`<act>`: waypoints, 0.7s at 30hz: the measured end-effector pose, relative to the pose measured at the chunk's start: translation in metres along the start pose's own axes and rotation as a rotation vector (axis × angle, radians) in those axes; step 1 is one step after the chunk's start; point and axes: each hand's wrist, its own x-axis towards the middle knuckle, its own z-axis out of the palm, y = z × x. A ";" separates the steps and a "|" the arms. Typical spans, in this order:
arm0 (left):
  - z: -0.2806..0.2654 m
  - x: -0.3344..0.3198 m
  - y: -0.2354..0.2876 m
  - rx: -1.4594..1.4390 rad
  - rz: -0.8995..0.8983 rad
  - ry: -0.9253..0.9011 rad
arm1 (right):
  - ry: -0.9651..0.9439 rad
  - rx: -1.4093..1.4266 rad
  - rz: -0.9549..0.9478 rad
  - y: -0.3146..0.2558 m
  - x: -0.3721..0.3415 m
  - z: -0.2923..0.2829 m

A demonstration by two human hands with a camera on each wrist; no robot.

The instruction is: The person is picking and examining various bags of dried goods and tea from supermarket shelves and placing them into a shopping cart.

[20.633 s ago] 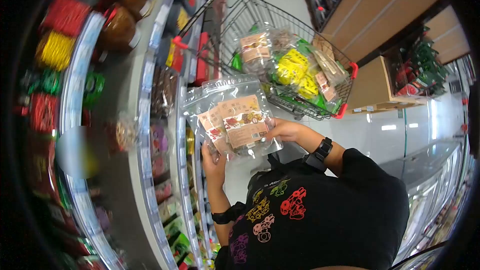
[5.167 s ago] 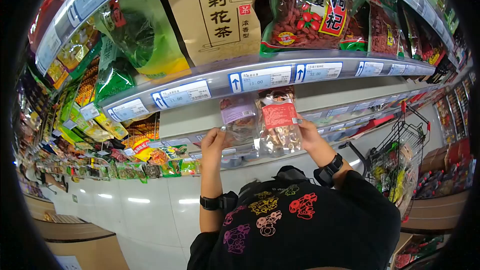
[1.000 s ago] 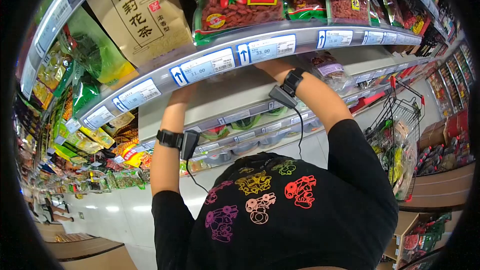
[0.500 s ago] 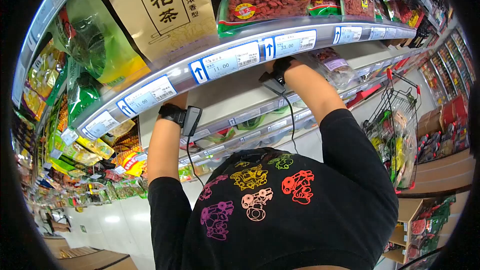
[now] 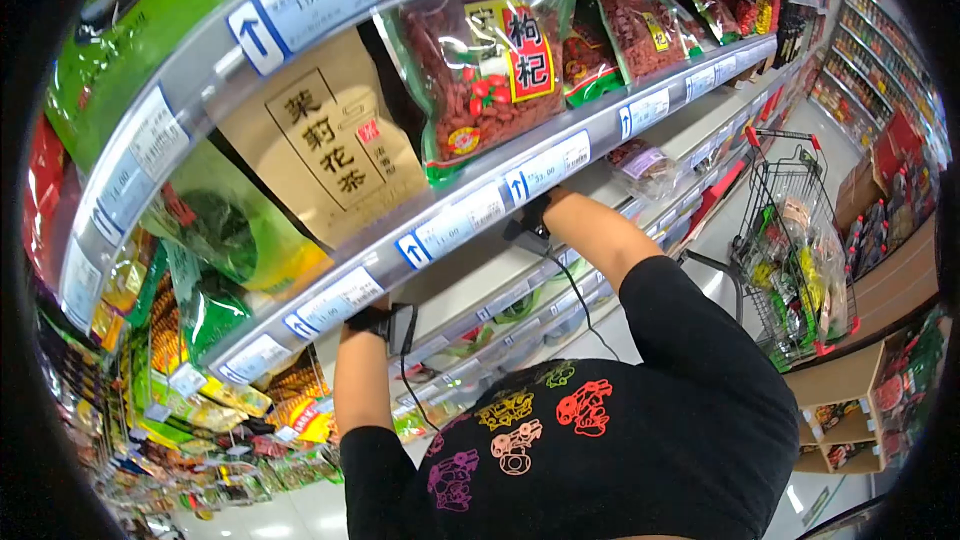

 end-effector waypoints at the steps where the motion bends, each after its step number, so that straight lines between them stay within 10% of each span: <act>1: 0.002 -0.003 0.001 -0.026 -0.007 0.005 | 0.003 0.006 0.004 0.000 -0.002 0.001; 13: 0.051 -0.057 -0.011 -0.383 -0.085 -0.071 | 0.154 0.252 -0.031 -0.002 -0.056 0.030; 21: 0.117 -0.152 -0.049 -0.163 -0.226 -0.575 | 0.349 0.077 -0.701 -0.056 -0.212 -0.006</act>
